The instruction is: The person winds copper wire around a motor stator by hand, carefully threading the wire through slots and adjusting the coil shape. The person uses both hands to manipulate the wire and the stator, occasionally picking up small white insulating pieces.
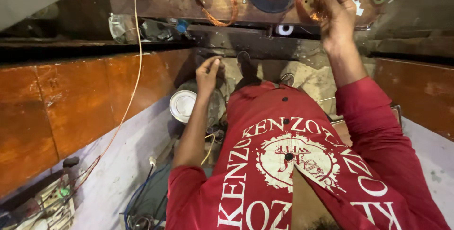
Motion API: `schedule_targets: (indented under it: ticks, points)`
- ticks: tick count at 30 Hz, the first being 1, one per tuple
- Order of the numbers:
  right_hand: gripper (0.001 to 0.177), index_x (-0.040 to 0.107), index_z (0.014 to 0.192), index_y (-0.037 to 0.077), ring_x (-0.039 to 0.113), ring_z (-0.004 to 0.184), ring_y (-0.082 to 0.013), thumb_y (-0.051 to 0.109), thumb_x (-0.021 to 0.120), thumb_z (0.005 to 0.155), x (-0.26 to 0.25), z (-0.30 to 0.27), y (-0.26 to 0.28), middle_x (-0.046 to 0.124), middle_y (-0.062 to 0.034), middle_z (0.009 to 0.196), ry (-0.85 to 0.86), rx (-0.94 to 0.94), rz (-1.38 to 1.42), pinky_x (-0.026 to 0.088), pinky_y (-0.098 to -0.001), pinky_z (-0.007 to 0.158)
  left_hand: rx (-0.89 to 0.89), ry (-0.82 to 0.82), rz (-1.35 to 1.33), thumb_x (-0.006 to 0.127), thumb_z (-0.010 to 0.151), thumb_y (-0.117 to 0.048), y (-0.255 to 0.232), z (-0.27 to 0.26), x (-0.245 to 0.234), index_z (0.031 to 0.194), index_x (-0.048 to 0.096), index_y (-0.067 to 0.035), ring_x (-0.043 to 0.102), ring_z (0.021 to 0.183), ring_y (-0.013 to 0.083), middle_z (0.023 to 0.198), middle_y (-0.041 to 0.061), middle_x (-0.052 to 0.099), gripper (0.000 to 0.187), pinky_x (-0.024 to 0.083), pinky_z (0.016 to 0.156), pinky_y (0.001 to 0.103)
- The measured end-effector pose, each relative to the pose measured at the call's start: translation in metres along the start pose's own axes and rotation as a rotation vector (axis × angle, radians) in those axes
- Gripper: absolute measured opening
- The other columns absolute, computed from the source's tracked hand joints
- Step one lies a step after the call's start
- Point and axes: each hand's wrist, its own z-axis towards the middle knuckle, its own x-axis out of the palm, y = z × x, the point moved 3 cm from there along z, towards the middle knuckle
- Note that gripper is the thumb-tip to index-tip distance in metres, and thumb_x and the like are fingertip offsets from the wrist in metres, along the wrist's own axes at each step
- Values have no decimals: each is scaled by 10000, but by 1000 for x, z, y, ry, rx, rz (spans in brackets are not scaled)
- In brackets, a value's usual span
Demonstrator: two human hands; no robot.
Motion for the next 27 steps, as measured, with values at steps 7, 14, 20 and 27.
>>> schedule_targets:
  ticks: [7,14,20,27]
  points:
    - [170,675,1173,-20,742,853,-188,-16,738,1015,-4,22,12,760,-106,1005,-58,65,-153,625,-318,792,28,-108,-141,665,1036,-201,6,46,-27,1173,737,-9,679,809,100,910,47,750,247,558,756,254]
    - [271,683,1309,-12,743,970,-165,2,709,1040,2,7,34,762,-92,1156,-96,-30,-550,624,-297,817,54,-195,-241,668,1032,-184,-9,87,-74,1150,731,-3,679,790,111,909,47,744,225,579,743,272]
    - [283,600,1458,-3,640,1113,-239,58,654,1187,42,-60,66,691,-166,1308,-149,-760,-964,612,-373,979,189,-238,-106,660,1041,-141,-33,130,-127,1164,736,0,680,788,106,904,45,747,202,593,756,267]
    - [767,209,1597,46,609,1322,-283,37,769,1072,136,-101,54,485,-235,1508,212,-728,-1195,582,-411,1098,360,-151,15,676,1051,-127,-48,213,-158,1171,753,-1,693,817,118,925,57,750,191,599,723,283]
